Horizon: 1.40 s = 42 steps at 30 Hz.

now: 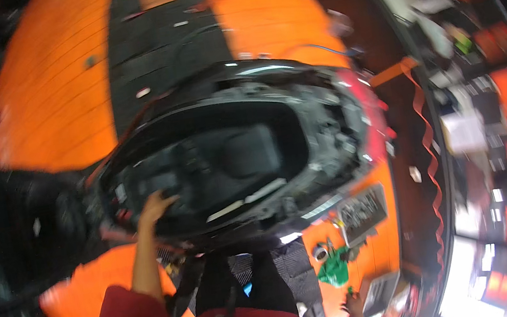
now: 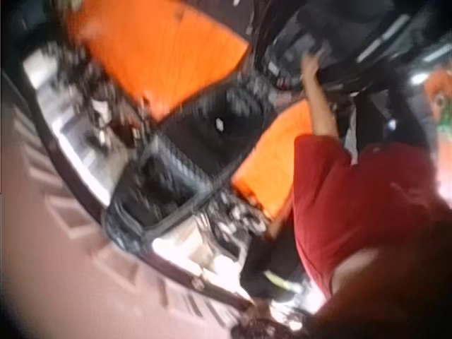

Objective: The person uses an impact driver to remove screws from the inner storage compartment of a motorcycle, then uses a screwdriver to loosen connections on the battery and manipulate internal wiring.

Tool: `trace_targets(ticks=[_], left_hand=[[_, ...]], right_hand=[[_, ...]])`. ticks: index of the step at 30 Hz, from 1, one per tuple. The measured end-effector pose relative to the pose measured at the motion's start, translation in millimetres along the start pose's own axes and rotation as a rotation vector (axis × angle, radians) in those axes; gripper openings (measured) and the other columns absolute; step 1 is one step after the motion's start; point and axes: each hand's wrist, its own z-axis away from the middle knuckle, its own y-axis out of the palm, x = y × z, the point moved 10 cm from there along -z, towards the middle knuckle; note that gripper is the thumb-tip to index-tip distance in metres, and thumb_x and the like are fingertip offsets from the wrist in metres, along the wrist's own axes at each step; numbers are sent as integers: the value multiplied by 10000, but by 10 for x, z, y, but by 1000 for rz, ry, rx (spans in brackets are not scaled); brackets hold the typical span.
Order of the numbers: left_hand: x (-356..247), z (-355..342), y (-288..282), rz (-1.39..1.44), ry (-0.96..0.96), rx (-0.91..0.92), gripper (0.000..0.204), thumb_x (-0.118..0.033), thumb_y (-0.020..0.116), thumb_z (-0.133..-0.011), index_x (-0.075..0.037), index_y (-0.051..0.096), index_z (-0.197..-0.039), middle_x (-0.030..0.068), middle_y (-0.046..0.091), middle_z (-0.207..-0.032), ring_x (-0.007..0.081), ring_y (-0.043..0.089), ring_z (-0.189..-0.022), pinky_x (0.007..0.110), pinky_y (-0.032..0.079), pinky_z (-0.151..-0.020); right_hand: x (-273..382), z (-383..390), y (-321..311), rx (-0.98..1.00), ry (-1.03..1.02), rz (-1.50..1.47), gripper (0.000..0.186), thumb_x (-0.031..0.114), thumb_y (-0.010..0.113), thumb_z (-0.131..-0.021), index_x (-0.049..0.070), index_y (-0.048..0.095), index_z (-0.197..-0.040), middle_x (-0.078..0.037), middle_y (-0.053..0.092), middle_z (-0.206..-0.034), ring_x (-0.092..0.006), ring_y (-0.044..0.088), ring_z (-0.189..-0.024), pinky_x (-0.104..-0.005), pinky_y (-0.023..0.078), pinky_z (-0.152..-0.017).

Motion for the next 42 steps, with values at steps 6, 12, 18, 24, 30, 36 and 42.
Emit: trace_targets(ticks=[6,12,18,24,30,36,42], left_hand=[[-377,824,-93,198,54,-278,442,-322,645,-898,-19,634,-1220,203,653,-1190,377,604,-1123,418,439,-989],[-255,1589,-170,144,-45,-678,316,-323,599,-895,-84,684,-1083,101,692,-1095,276,618,-1072,439,423,-954],[-442,1592,-237,90,-7,-795,279,-335,573,-856,-104,709,-934,74,706,-978,250,638,-989,397,449,-893],[-396,1544,-246,83,19,-778,247,-325,580,-830,-102,677,-877,72,700,-935,249,645,-954,383,462,-867],[-367,1602,-325,135,64,-864,225,-307,582,-816,-91,644,-805,85,683,-846,259,652,-870,383,466,-835],[-357,1677,-291,234,171,-1000,143,-197,652,-736,-72,637,-804,68,665,-789,246,640,-752,373,460,-721],[-301,1732,-268,211,182,-1047,165,-197,671,-700,-73,642,-804,73,662,-806,240,638,-781,371,452,-722]], right_hand=[[2540,-11,-330,-115,-601,749,686,384,672,-885,40,378,-1400,-173,436,-1331,-319,501,-1125,-407,444,-903],[4737,2231,2544,288,-1223,356,350,185,597,-962,-37,588,-1232,-88,640,-1160,-171,603,-1013,-303,501,-812],[4043,2772,6224,521,-1499,1487,657,450,676,-870,-8,536,-1319,-253,614,-1218,-381,593,-1153,-439,460,-981],[3419,2180,7378,179,-1401,1587,886,506,753,-785,3,373,-1407,-258,374,-1461,-424,354,-1368,-537,393,-1053],[3544,1922,7464,297,-1281,1246,714,349,799,-763,-4,498,-1306,-251,561,-1301,-400,542,-1214,-464,457,-992],[3557,2499,7546,571,-1425,947,342,153,690,-840,-32,638,-1123,-217,686,-1080,-377,661,-988,-431,506,-864],[2306,3063,8214,1053,-628,767,342,120,646,-875,-31,586,-1176,-122,647,-1062,-222,638,-859,-344,517,-734]])
